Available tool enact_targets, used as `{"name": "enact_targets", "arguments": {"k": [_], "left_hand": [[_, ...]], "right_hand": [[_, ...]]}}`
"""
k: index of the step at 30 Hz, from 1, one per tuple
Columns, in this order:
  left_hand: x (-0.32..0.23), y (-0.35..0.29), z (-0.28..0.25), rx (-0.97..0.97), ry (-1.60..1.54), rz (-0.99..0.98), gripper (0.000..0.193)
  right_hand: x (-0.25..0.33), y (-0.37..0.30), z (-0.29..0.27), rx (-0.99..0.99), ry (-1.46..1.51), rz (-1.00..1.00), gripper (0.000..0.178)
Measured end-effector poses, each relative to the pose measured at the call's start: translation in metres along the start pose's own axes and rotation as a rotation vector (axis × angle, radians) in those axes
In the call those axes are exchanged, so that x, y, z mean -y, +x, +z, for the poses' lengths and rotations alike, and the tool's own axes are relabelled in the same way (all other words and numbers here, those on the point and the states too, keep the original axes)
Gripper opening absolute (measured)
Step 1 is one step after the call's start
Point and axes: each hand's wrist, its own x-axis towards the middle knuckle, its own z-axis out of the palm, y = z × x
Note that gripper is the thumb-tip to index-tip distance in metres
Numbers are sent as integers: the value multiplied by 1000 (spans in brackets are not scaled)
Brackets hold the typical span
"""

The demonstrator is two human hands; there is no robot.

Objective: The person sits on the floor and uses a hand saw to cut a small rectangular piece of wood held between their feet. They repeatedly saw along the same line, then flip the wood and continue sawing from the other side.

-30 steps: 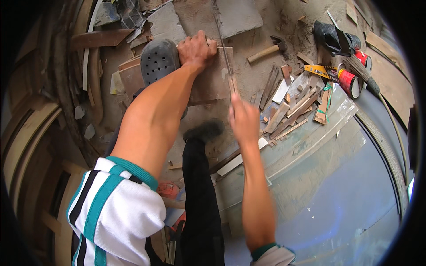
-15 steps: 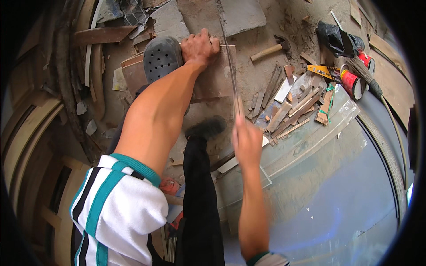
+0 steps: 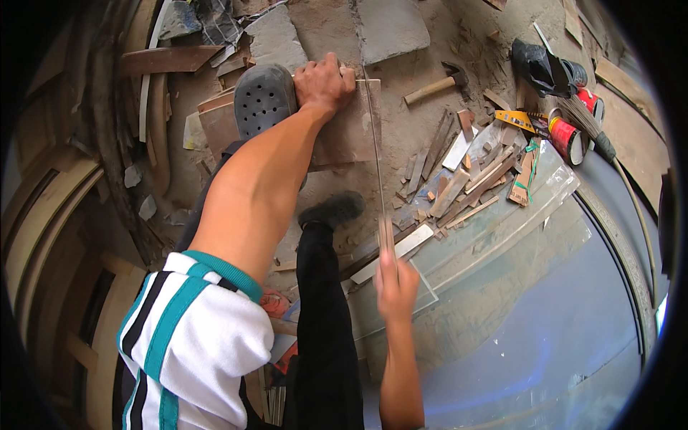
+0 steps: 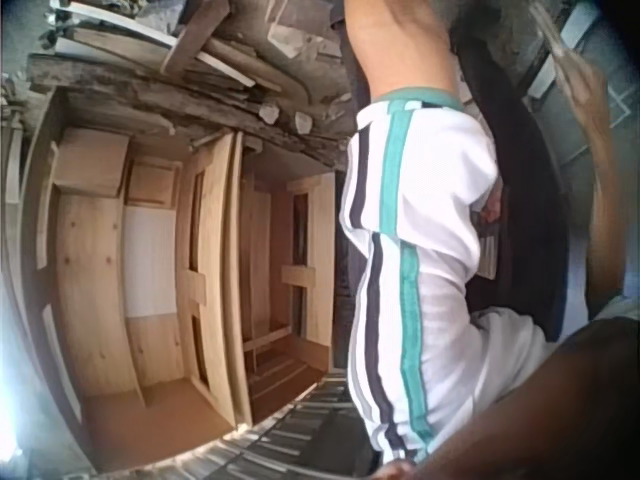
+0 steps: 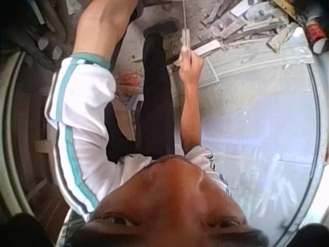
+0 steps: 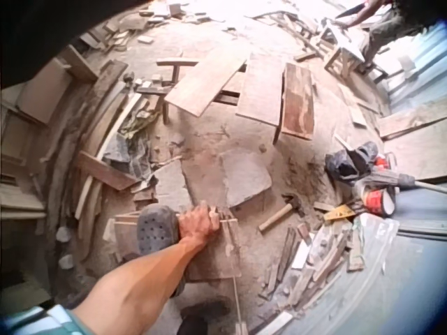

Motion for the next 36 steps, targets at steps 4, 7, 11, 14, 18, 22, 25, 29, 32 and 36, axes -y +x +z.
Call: {"name": "enact_targets", "arguments": {"k": [4, 7, 11, 14, 18, 22, 25, 29, 32, 36], "left_hand": [[-6, -1, -3, 0, 7, 10, 38], [-22, 0, 2, 26, -48, 43, 38], [3, -4, 3, -11, 4, -2, 38], [2, -1, 3, -54, -31, 32, 38], [-2, -13, 1, -7, -40, 32, 37], [-12, -11, -20, 65, -76, 25, 42], [16, -18, -11, 21, 10, 317, 62], [5, -75, -27, 211, 568, 569, 67], [9, -106, -89, 290, 740, 533, 68], [26, -109, -155, 392, 706, 356, 87]], "right_hand": [[-7, 0, -5, 16, -3, 10, 50], [18, 153, 29, 28, -70, -57, 58], [10, 95, 23, 49, -138, -203, 55], [-11, -38, -23, 57, 50, 103, 46], [1, 25, 2, 41, 5, 105, 50], [35, 161, 43, 77, 111, 138, 55], [59, 183, 45, 121, 197, 158, 54], [47, 173, 30, 58, 132, -35, 51], [44, 156, 46, -267, -218, -330, 62], [101, 97, 41, -121, -201, -338, 61]]}}
